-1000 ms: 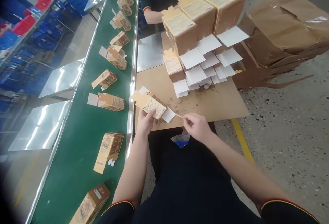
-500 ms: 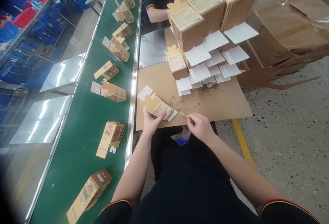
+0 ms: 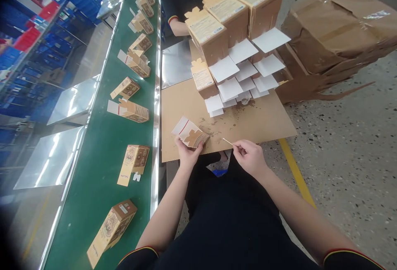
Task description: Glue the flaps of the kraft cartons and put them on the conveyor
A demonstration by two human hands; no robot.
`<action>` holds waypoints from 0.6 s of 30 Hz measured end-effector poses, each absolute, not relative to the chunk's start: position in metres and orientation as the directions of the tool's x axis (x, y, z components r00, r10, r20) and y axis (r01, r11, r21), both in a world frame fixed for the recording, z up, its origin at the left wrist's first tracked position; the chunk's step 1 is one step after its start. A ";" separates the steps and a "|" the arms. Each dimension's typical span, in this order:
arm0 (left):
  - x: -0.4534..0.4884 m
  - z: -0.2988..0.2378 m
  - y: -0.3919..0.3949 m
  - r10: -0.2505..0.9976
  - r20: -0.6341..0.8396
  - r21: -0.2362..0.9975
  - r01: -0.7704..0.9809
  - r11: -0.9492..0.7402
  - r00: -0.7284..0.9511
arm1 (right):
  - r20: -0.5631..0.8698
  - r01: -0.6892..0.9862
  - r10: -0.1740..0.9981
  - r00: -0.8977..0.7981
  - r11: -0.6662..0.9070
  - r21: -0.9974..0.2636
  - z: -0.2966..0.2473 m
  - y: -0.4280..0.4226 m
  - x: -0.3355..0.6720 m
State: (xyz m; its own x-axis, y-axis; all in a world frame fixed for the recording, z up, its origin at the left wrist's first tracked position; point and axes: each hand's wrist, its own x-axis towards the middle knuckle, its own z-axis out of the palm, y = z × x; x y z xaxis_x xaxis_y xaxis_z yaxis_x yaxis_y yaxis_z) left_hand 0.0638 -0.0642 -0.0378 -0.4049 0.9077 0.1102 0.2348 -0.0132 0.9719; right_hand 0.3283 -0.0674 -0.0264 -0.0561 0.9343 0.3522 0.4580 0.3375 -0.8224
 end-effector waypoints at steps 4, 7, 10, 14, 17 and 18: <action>0.068 -0.040 -0.059 0.912 0.079 0.975 0.223 0.014 -0.402 | 0.363 0.445 0.930 -0.062 0.351 -0.824 -0.027 -0.067 0.327; 0.067 -0.038 -0.065 0.900 0.063 0.981 0.194 0.024 -0.431 | 0.365 0.454 0.930 -0.044 0.344 -0.822 -0.028 -0.067 0.331; 0.049 -0.035 -0.091 0.795 0.105 0.983 0.181 0.006 -0.597 | 0.353 0.468 0.936 -0.023 0.321 -0.823 -0.028 -0.067 0.341; -0.006 -0.035 -0.152 0.524 0.185 0.971 0.237 0.032 -0.831 | 0.336 0.467 0.942 -0.021 0.306 -0.829 -0.031 -0.065 0.354; -0.052 -0.037 -0.184 0.417 0.168 0.957 0.250 0.150 -0.893 | 0.320 0.456 0.946 -0.038 0.302 -0.837 -0.034 -0.057 0.351; -0.064 -0.037 -0.187 0.404 0.163 0.947 0.258 0.193 -0.900 | 0.318 0.449 0.947 -0.051 0.306 -0.840 -0.035 -0.053 0.347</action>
